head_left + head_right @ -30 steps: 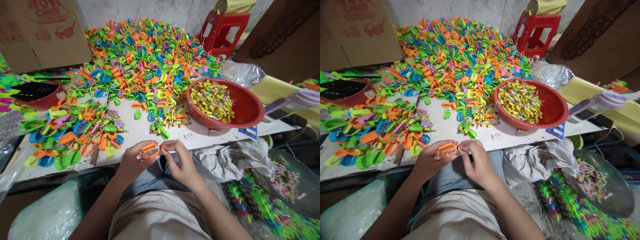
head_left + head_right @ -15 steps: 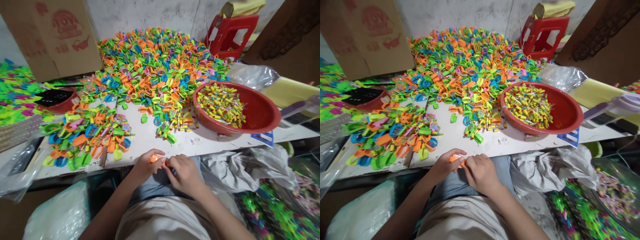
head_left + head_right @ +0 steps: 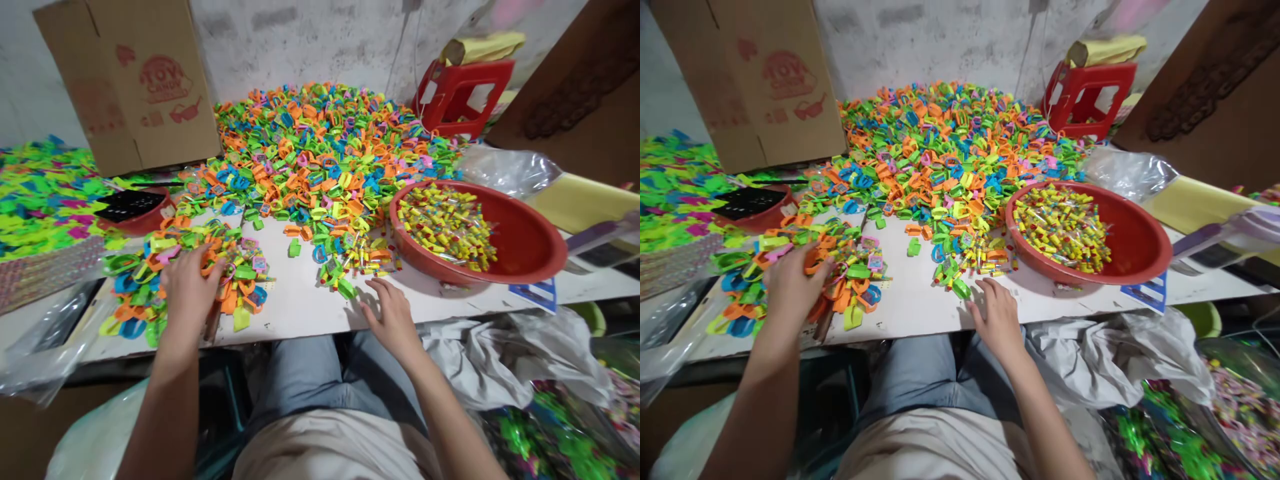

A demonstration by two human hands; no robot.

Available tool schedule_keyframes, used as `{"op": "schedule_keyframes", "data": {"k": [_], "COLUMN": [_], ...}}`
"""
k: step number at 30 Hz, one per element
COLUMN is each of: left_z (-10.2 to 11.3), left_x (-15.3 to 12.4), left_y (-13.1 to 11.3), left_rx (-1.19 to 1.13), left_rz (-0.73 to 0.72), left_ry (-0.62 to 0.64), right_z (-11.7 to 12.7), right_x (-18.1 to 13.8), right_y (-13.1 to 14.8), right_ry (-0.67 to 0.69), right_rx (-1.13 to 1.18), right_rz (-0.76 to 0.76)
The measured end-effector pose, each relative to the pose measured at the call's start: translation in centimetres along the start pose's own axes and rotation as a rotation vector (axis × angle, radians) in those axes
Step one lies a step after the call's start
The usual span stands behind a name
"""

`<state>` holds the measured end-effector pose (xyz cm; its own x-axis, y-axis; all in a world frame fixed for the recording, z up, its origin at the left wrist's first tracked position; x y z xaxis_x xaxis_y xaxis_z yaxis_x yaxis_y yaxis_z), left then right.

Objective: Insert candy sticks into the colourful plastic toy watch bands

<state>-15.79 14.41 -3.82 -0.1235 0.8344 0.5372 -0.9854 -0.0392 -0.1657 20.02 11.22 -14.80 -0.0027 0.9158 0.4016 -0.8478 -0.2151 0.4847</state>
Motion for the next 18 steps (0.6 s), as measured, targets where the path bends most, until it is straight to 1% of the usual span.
{"op": "schedule_keyframes", "data": {"k": [2,4,5,7,8,10,12,14,15,16,18], "left_z": [-0.5,-0.9,-1.2,-2.1,-2.8,-4.7,-7.3,-10.1,-11.3,-12.4,-14.1], "left_x": [-0.3,-1.0,-1.4,-2.3,-2.8,-3.8,-4.6,-5.0,-5.1,-5.0,-4.5], "left_y": [0.8,0.3,-0.4,-2.7,-4.1,-7.4,-10.3,-12.4,-13.2,-13.7,-14.1], "left_rx": [0.025,-0.01,-0.045,-0.14,-0.195,-0.319,-0.48,-0.696,-0.785,-0.854,-0.929], "left_rz": [0.004,-0.02,-0.049,-0.154,-0.216,-0.322,-0.345,-0.29,-0.248,-0.209,-0.135], "left_ry": [-0.005,-0.041,-0.059,-0.057,-0.028,0.08,0.226,0.384,0.437,0.475,0.509], "right_z": [-0.6,-1.2,-1.4,-1.7,-1.8,-2.0,-2.2,-2.3,-2.2,-2.0,-1.6], "right_x": [0.0,-0.1,0.0,0.1,0.3,0.8,1.5,2.3,2.7,3.1,3.6], "right_y": [-1.2,-2.2,-2.5,-3.0,-3.1,-3.1,-3.0,-3.1,-3.3,-3.5,-4.1], "right_ry": [0.048,0.11,0.134,0.149,0.146,0.128,0.107,0.09,0.083,0.076,0.071], "right_rx": [-0.123,-0.219,-0.245,-0.264,-0.266,-0.268,-0.29,-0.336,-0.359,-0.378,-0.395], "right_rz": [-0.064,-0.113,-0.128,-0.143,-0.145,-0.145,-0.16,-0.204,-0.231,-0.256,-0.284]}}
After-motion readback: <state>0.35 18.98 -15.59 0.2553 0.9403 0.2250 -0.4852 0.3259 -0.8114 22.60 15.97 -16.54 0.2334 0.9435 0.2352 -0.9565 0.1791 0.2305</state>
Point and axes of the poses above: each hand's wrist, its own x-axis towards the middle knuckle, its own z-axis out of the back of the hand, y = z × x, the point moved 4 cm from there along x, towards the middle knuckle, and after that the axes turned 5 degrees about -z, right-handed, at the moved point
